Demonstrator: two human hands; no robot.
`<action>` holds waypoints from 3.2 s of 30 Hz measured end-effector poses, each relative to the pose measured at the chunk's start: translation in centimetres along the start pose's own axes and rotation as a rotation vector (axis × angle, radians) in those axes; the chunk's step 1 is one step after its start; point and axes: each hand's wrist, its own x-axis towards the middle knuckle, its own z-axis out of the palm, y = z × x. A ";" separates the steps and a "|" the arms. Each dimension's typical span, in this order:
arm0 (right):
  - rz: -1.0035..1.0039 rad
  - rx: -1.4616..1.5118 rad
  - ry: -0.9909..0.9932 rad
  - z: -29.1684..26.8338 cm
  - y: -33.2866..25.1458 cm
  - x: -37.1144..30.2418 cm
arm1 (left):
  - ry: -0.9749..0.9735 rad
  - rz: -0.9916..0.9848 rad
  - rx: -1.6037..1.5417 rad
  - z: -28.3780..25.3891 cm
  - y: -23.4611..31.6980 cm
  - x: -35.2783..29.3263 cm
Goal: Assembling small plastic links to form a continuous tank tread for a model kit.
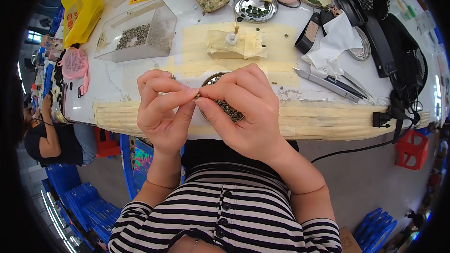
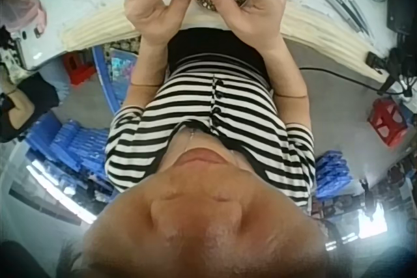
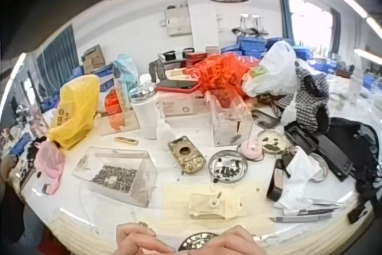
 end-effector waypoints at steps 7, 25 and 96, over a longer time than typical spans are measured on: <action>0.010 0.009 0.012 -0.2 0.0 0.0 | -0.010 -0.022 0.007 0.0 0.2 0.0; -0.098 -0.032 0.027 -0.7 -0.3 0.3 | 0.005 -0.034 0.012 0.0 0.1 0.0; -0.023 -0.086 0.012 -0.1 -0.1 0.0 | 0.025 -0.026 -0.006 0.0 0.0 -0.1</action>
